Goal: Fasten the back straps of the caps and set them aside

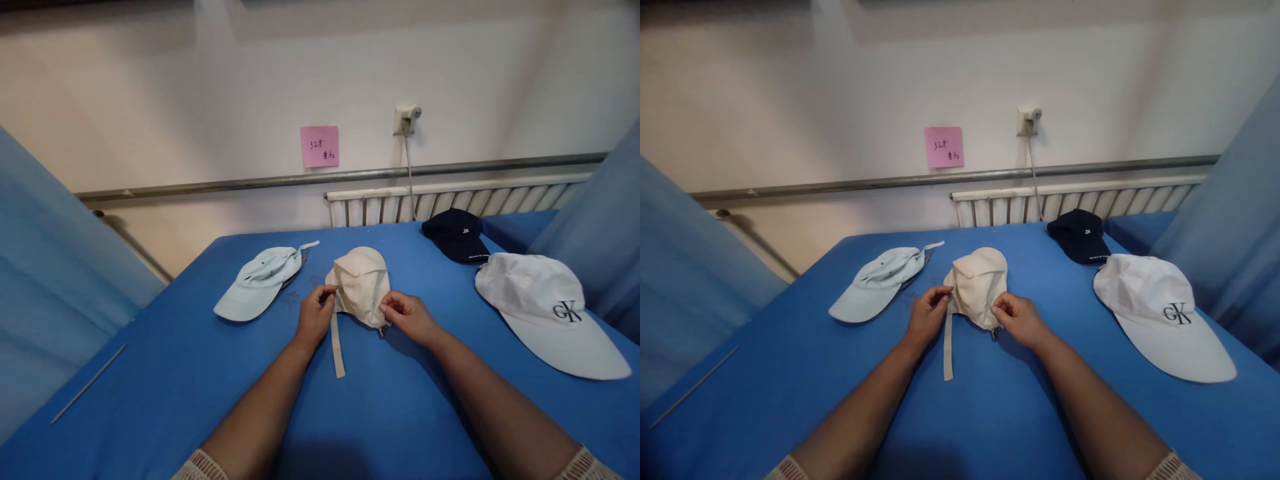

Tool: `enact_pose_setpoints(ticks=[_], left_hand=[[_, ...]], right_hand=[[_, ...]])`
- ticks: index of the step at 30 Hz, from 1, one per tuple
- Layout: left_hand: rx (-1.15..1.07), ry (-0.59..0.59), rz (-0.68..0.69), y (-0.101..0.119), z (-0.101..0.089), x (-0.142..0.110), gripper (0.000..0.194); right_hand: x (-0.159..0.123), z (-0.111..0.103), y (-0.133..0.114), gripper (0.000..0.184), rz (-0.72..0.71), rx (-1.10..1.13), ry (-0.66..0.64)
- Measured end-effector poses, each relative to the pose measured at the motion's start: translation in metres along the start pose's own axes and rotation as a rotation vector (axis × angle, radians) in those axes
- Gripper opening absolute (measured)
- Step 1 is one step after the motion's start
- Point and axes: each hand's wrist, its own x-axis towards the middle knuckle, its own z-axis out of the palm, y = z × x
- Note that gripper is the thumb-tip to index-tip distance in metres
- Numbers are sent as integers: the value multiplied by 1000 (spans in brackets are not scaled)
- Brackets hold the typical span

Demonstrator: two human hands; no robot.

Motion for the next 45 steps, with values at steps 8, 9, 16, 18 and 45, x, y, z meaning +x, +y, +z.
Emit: enact_pose_setpoints(ticks=[8,9,16,18,45], left_hand=[[76,-246,265,37,6,-23,21],[81,-279,275,39,6,-24,21],[94,-364,256,40,10,-25,21],[92,-365,241,40,10,-25,21],[322,-424,433,56,14,-27,19]], right_hand=[[-10,0,-3,23,-3,-106,-191],[-9,-1,-2,26,-14,-124,-196],[-7,-5,5,27,-9,-165,-242],[-8,-7,3,27,-23,-207,-261],[-7,16,-12,33,201,479,-37]])
